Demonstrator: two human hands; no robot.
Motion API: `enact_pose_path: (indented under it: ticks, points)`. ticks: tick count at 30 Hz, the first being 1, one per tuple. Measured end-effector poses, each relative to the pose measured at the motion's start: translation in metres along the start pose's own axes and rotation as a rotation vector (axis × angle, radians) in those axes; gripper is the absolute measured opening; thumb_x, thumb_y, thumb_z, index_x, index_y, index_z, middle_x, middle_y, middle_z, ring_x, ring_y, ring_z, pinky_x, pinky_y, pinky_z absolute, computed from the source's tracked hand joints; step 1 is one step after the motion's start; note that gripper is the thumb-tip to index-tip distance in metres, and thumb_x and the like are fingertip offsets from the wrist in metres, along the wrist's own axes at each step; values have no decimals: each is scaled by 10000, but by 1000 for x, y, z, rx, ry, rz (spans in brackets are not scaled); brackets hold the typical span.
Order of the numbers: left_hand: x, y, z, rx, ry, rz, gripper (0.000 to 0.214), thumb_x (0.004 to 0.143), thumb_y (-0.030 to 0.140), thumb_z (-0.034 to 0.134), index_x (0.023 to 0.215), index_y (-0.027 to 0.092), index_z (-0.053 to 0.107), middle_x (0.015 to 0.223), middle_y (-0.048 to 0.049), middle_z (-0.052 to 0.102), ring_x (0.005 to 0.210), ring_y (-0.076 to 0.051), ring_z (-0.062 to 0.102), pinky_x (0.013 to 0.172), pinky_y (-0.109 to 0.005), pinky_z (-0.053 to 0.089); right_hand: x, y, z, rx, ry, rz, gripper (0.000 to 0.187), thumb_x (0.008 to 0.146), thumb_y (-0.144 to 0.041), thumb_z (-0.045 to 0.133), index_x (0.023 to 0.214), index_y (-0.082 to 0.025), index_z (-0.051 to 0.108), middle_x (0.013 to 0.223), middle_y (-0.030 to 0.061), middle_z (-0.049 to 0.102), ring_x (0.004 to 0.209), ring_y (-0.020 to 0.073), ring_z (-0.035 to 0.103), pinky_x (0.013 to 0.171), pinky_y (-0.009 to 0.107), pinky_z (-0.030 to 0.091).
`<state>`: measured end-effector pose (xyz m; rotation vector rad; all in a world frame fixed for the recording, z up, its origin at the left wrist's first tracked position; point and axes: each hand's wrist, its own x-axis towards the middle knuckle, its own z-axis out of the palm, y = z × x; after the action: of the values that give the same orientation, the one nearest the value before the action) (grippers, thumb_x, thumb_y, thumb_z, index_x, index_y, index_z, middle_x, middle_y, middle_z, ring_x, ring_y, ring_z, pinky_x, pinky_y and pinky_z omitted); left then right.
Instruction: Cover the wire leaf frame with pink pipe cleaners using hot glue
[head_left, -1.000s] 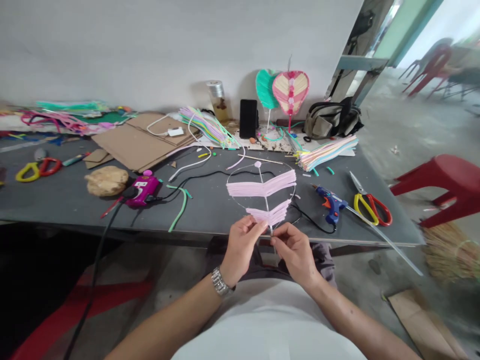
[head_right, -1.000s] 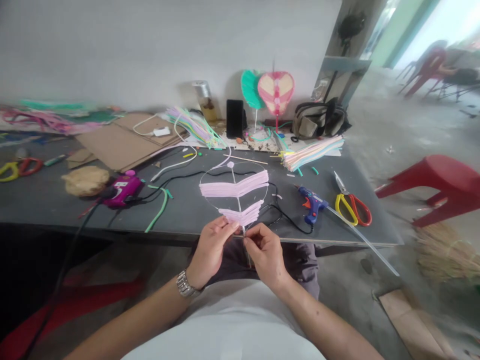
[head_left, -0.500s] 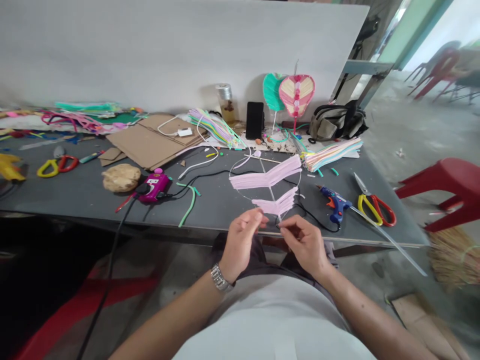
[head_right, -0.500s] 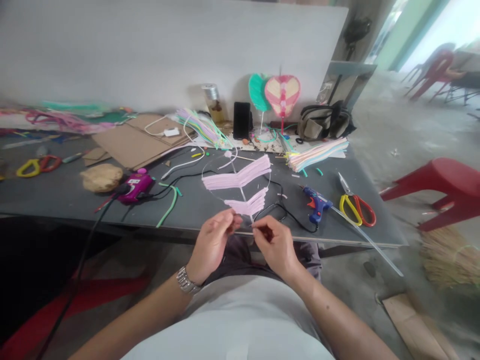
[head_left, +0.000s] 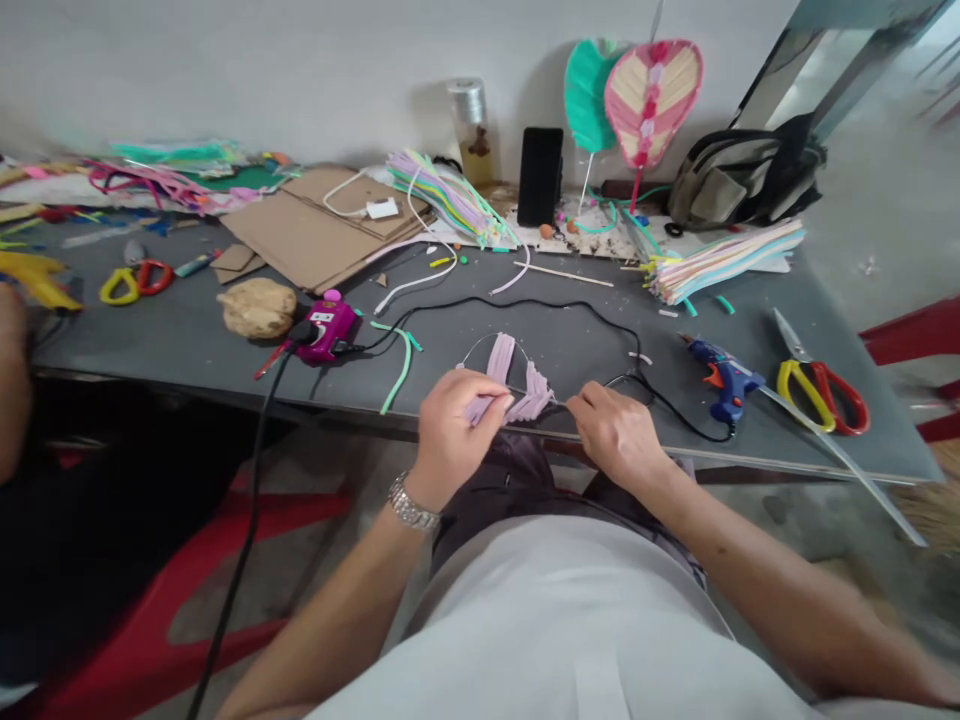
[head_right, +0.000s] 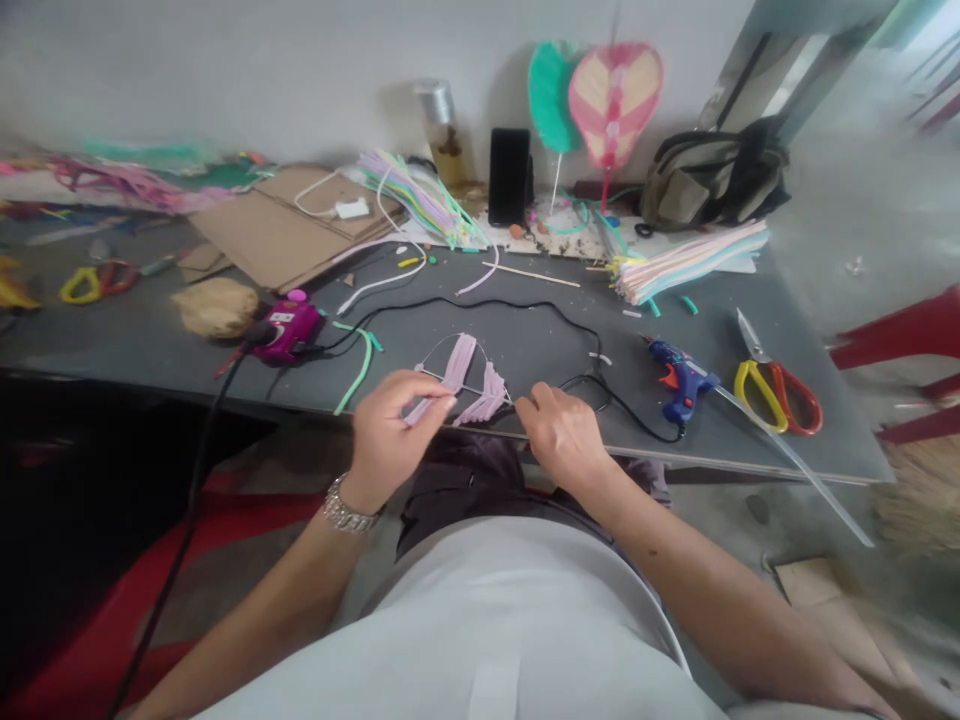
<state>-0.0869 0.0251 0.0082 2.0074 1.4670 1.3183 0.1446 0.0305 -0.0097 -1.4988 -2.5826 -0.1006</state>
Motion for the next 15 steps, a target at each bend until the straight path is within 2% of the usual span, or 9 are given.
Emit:
enact_pose_path:
  ticks: [2,4,6,8,10,11,12,15]
  points:
    - [0,-5,15,69,-181,44,121,936,190,614,944,208,734,945,-71,741,927,-214,674,873,-350,522,5,-1,3,10,-31,19,273,940,-53,471,848,-175,698,865,79,648,663,169,489,591,325,229]
    - [1,-12,28,149,-276,58,167,937,176,594,1028,197,732,972,-85,734,931,-227,678,854,-354,530,7,-5,3,33,-56,51,269,953,-61,469,869,-175,697,885,80,651,674,168,504,597,322,245]
    - [0,-16,37,204,-336,91,179,932,185,586,1046,190,724,946,-85,725,877,-232,682,796,-351,535,6,-9,0,80,-75,80,255,967,-73,471,898,-179,693,909,75,653,712,165,540,613,308,284]
    - [1,-20,40,237,-326,162,160,945,228,559,964,201,715,901,-81,725,829,-250,685,750,-367,533,3,-4,-6,158,-80,100,218,984,-111,487,939,-190,685,963,61,660,741,151,569,623,286,327]
    - [5,-27,42,230,-305,202,170,956,317,553,906,237,695,840,-45,717,762,-250,684,684,-362,523,-3,19,-15,215,-45,156,186,1025,-216,495,1006,-207,680,1070,59,671,833,151,609,665,264,380]
    - [7,-30,43,225,-311,201,175,955,345,551,884,254,683,833,-23,716,728,-242,684,644,-351,510,-9,38,-21,207,-8,230,202,1038,-237,479,1016,-208,679,1077,62,677,890,159,622,708,261,404]
    - [10,-34,45,242,-362,162,160,957,350,554,907,267,681,880,-9,728,742,-242,696,634,-345,506,-18,60,-29,173,30,340,214,1038,-239,470,1002,-205,678,1052,66,685,938,172,629,746,265,419]
    - [16,-35,46,187,-346,212,149,918,382,594,841,284,675,779,-2,723,591,-215,664,493,-322,430,-55,131,-56,21,105,849,217,1005,-188,469,1027,-195,685,1062,84,703,1012,210,644,831,298,449]
